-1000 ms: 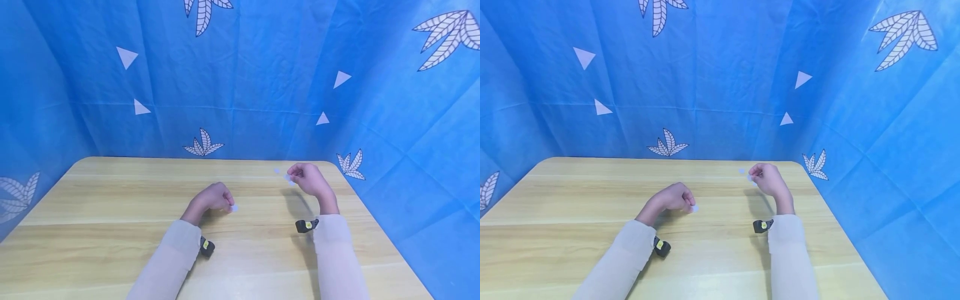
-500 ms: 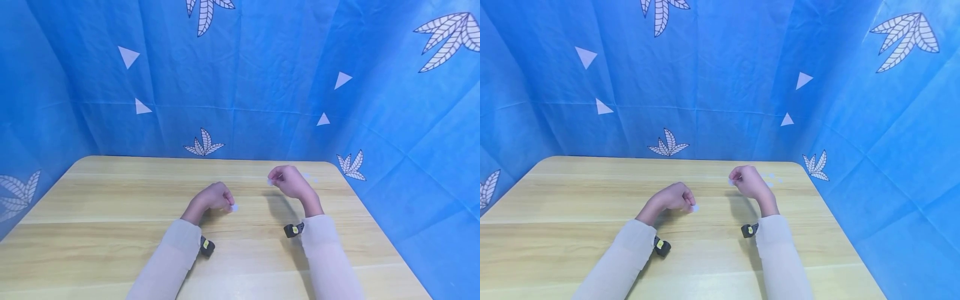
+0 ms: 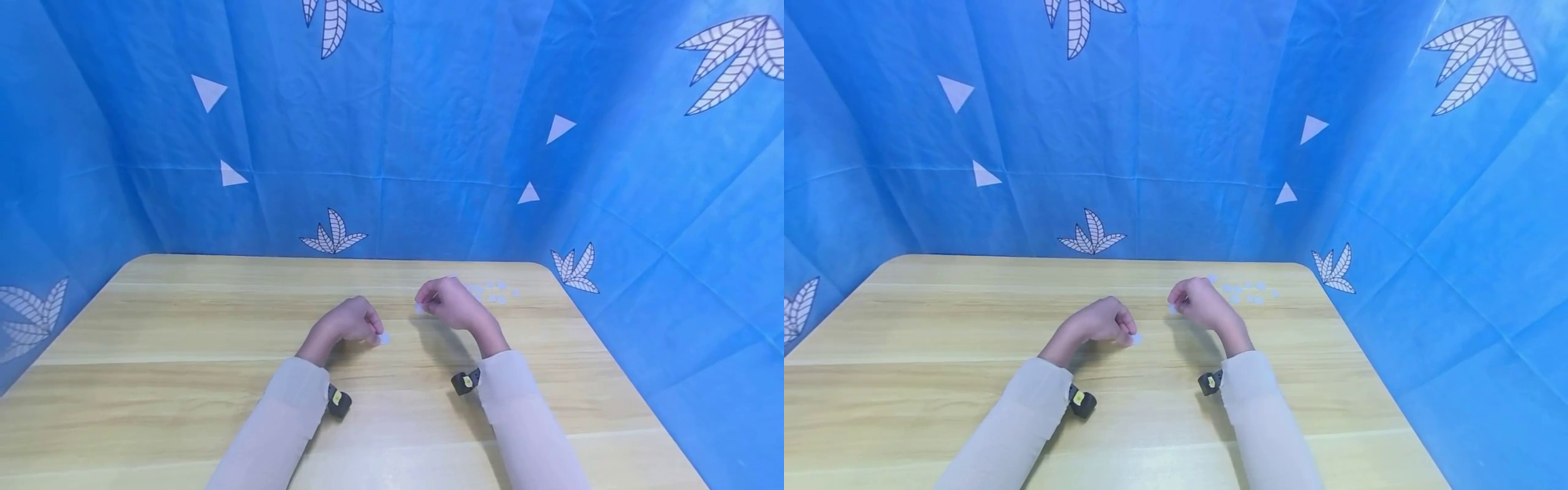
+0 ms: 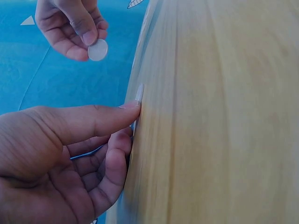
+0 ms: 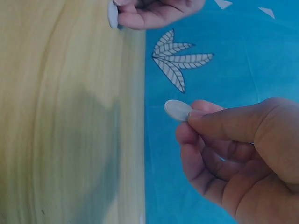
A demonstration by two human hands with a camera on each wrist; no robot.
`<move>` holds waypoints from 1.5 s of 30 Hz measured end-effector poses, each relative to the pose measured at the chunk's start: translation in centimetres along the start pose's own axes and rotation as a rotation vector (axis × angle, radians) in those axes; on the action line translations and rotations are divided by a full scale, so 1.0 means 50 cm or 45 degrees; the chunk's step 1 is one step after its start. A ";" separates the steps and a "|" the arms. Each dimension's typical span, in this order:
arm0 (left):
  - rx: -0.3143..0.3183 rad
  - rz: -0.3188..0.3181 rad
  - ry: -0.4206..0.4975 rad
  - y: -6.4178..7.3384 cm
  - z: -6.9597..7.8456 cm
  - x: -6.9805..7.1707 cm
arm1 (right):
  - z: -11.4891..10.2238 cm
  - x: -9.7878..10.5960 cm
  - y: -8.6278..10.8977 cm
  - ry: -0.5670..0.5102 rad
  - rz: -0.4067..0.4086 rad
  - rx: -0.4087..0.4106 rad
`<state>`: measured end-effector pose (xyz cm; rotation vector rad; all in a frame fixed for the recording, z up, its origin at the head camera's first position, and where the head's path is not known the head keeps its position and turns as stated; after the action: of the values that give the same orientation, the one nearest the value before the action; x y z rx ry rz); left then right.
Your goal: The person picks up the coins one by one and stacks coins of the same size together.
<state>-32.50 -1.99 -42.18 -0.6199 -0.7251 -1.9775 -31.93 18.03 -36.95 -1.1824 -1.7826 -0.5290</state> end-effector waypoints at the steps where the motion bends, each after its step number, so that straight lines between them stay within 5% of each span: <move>1: -0.001 -0.001 0.000 0.000 0.000 0.000 | -0.002 -0.004 -0.002 -0.006 -0.007 0.007; 15: -0.024 -0.017 0.003 -0.001 -0.001 0.001 | -0.020 -0.063 -0.017 -0.225 -0.147 0.026; 32: -0.064 -0.016 0.056 -0.009 -0.011 0.001 | -0.004 -0.117 -0.019 -0.748 -0.257 -0.319; 38: -0.071 -0.018 0.037 -0.008 -0.009 0.002 | -0.003 -0.132 -0.018 -0.761 -0.267 -0.428; 45: -0.058 -0.016 0.023 -0.007 -0.008 0.004 | -0.008 -0.135 -0.019 -0.738 -0.252 -0.426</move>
<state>-32.93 -2.24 -42.42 -0.6250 -0.6759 -2.0133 -31.70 13.96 -42.41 -1.5040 -2.3886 -0.6643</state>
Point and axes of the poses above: each hand's wrist, its own y-axis away from the middle knuckle, its own x-axis out of the back of the hand, z = x × y, the point moved 4 cm from there along -y, towards the middle knuckle, and after that the axes turned 2 degrees about y, right-handed, at the moved point
